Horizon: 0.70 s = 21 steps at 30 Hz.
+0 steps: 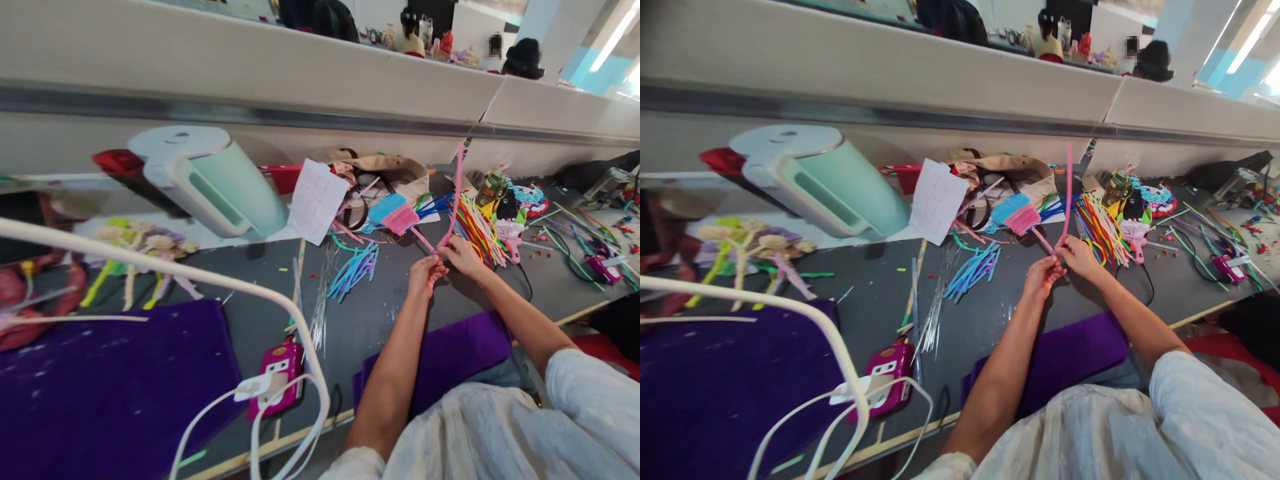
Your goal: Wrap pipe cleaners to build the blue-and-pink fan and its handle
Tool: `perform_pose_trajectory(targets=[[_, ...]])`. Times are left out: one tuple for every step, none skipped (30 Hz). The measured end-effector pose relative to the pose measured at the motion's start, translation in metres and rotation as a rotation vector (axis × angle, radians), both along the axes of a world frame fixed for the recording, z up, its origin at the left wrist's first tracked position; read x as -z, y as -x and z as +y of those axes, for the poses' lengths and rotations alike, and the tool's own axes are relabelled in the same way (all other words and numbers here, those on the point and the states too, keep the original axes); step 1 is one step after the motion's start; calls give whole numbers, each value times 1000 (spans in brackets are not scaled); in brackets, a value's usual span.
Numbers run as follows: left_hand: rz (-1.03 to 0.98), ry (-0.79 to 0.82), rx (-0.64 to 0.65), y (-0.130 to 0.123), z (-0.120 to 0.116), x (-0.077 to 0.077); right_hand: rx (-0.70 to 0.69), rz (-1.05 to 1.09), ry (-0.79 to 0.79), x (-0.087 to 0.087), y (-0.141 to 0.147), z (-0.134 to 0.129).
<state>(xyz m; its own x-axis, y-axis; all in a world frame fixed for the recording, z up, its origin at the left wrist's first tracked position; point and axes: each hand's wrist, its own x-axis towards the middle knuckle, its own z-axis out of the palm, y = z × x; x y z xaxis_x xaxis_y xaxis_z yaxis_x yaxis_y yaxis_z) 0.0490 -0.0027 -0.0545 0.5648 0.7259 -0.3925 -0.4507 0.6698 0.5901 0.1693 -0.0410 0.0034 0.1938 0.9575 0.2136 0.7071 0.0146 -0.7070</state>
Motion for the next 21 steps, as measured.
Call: perform_pose_trajectory(targets=[[-9,9,8,1,0,0,49,86,-24,7,0,-1],[-15,18,18,1,1,0,88,169,-52,14,1,-2],[-19,25,28,2,1,-1,123,250,-79,20,3,-3],[-23,29,38,3,2,0,157,330,-98,25,5,-3],[-28,32,45,3,3,0,188,409,-107,29,7,-2],[-34,34,51,4,3,0,218,489,-108,32,10,-2],[-39,35,54,5,4,0,245,575,-103,35,13,-1],[-42,36,55,6,5,0,267,664,-95,36,15,0],[-47,37,54,7,6,-1,282,755,-84,38,18,1],[-52,37,53,8,6,-1,293,845,-74,39,20,2],[-60,38,50,9,7,-1,301,930,-63,41,22,3],[-71,37,48,10,7,-2,306,1006,-49,43,24,4],[-82,37,45,11,7,-2,305,1064,-28,44,26,5],[-88,36,42,11,7,-3,301,1103,-4,46,27,7],[-88,33,40,12,7,-3,294,1127,20,47,29,7],[-83,27,38,12,7,-4,287,1135,38,49,29,8],[-76,20,38,12,7,-4,280,1129,51,50,30,8],[-68,13,39,12,6,-4,272,1111,56,50,30,8],[-60,8,39,12,6,-4,266,1080,52,50,30,6],[-53,5,40,11,6,-5,263,1034,38,50,29,4],[-45,5,41,11,5,-5,264,966,17,50,28,1]])
